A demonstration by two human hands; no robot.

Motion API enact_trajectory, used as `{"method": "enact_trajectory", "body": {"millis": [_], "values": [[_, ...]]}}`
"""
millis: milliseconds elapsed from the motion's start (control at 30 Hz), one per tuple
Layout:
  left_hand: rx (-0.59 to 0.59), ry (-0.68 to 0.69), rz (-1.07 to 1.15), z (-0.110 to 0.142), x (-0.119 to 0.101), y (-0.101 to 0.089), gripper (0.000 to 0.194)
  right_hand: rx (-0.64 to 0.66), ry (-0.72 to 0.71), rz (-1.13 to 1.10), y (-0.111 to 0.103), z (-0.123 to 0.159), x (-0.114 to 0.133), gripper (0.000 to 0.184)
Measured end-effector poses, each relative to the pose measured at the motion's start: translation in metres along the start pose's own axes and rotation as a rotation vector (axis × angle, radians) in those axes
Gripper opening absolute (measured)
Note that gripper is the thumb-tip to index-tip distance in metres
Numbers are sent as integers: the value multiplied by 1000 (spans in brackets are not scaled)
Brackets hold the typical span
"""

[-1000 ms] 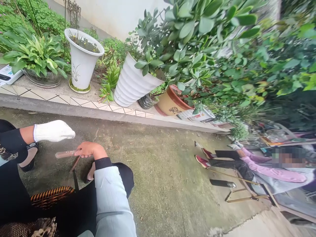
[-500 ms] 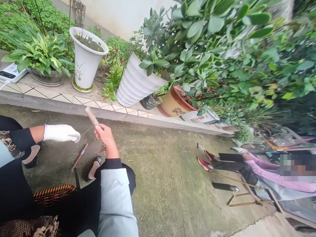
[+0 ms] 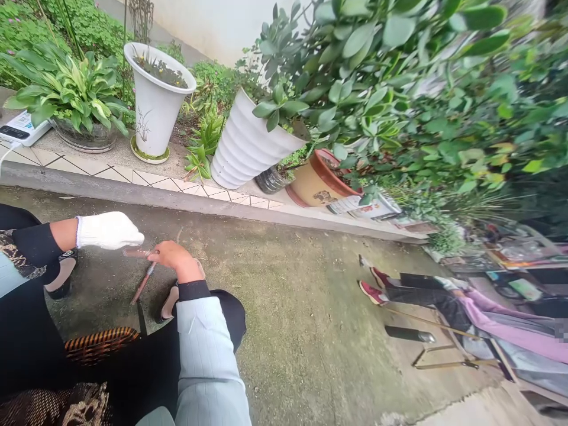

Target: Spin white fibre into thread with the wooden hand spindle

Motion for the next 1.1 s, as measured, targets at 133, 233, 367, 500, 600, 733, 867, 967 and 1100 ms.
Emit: {"method": "enact_trajectory", "body": {"millis": [133, 233, 367, 500, 600, 733, 867, 967, 1100], "values": [[-47, 12, 30, -1, 1, -12, 12, 355, -179, -226, 20, 16, 20, 29], [-143, -61, 315, 0, 12, -13, 18, 484, -332, -473, 13, 35, 27, 29], [-197, -210, 769, 0, 25, 9, 30, 207, -421, -961, -35, 47, 7, 34], [-209, -236, 939, -3, 19, 19, 32, -227, -236, -1282, -66, 39, -44, 33], [-188, -193, 818, -5, 11, 7, 26, -388, -24, -1170, -64, 25, -65, 30], [-123, -152, 574, -7, 4, -9, 26, -587, 178, -675, -64, 18, -67, 27], [-95, -155, 382, -4, 2, -12, 27, -467, 174, -288, -44, 7, -43, 27], [-63, -123, 293, -2, 1, -10, 24, -119, 10, -203, -8, -2, -15, 23], [-106, -134, 348, 3, 11, -13, 23, 392, -211, -360, 29, 14, 19, 26]]}}
Point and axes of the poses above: each hand's wrist, its own z-axis away from the middle knuckle, its own y-axis out of the palm, x = y × z, the point moved 8 cm from there along -z, towards the middle knuckle, and after that the axes turned 14 degrees about y, right-handed, at the moved point
